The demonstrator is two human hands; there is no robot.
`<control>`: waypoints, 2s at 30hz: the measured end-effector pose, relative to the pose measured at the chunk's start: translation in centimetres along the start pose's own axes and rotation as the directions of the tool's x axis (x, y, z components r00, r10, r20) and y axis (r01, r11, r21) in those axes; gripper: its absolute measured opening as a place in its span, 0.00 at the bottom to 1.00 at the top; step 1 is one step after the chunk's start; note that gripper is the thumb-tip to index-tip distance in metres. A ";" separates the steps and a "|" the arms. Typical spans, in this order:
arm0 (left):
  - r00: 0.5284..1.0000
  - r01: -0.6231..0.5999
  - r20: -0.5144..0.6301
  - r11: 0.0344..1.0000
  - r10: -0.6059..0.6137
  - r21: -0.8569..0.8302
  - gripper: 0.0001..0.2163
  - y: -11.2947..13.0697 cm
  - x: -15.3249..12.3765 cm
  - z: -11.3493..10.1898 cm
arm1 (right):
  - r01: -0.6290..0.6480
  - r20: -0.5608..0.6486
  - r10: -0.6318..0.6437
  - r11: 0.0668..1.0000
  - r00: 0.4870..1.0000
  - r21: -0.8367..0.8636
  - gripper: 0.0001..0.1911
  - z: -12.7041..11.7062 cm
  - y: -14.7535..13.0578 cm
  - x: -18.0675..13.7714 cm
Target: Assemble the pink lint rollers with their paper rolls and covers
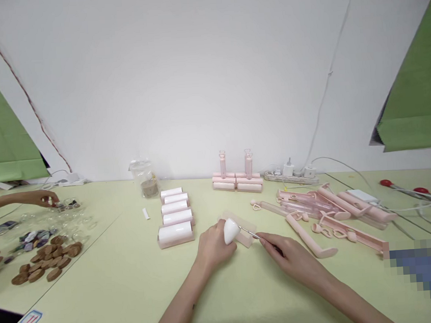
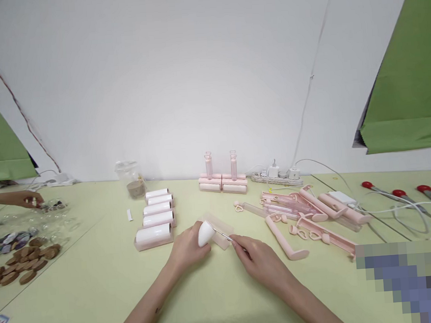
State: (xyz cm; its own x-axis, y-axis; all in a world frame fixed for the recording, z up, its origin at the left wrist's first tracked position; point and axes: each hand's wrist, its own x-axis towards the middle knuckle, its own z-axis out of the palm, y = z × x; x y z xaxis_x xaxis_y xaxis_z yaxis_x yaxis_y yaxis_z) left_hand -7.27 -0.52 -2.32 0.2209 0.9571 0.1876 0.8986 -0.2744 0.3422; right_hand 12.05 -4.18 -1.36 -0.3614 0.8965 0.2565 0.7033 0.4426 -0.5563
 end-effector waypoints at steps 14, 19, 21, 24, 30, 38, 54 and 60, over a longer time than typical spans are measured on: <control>0.996 0.089 -0.018 0.995 -0.090 -0.052 0.15 -0.7 0.1 -1.1 | -0.099 -0.100 0.108 0.991 0.989 0.095 0.18 -0.8 1.0 1.0; 0.988 0.108 -0.090 0.978 -0.125 -0.177 0.15 -0.5 0.7 -1.7 | -0.078 -0.238 0.167 0.936 0.957 0.343 0.17 -3.2 0.5 2.6; 0.987 0.027 -0.141 0.946 -0.076 -0.323 0.16 0.0 1.3 -2.0 | -0.006 -0.310 0.161 0.895 0.937 0.446 0.16 -4.6 -0.3 3.9; 0.969 -0.161 -0.242 0.850 0.041 -0.501 0.17 1.2 2.5 -2.1 | 0.153 -0.464 0.130 0.838 0.876 0.524 0.16 -6.1 -1.6 6.2; 0.951 -0.250 -0.300 0.739 0.068 -0.625 0.16 1.7 4.3 -1.1 | 0.185 -0.474 0.042 0.887 0.880 0.423 0.15 -5.3 -2.6 8.9; 0.951 -0.282 -0.292 0.675 0.103 -0.681 0.16 1.2 4.2 -0.5 | 0.042 -0.307 0.059 0.949 0.950 0.312 0.09 -3.4 -2.7 9.0; 0.951 -0.307 -0.218 0.737 0.217 -0.602 0.17 2.0 4.5 0.1 | -0.048 -0.226 0.056 0.998 0.973 0.040 0.09 -1.9 -1.1 9.4; 0.935 -0.354 -0.189 0.787 0.300 -0.505 0.20 1.1 5.1 -0.9 | 0.024 -0.271 0.029 0.981 0.962 0.191 0.11 -5.7 -2.0 8.6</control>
State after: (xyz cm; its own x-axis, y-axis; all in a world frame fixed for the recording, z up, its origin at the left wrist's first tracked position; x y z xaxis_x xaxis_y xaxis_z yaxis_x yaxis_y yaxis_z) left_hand -5.55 3.99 -0.13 0.4042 0.7952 0.4520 0.4380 -0.6021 0.6676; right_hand 10.98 2.74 6.44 -0.1614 0.8811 0.4446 0.5642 0.4520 -0.6909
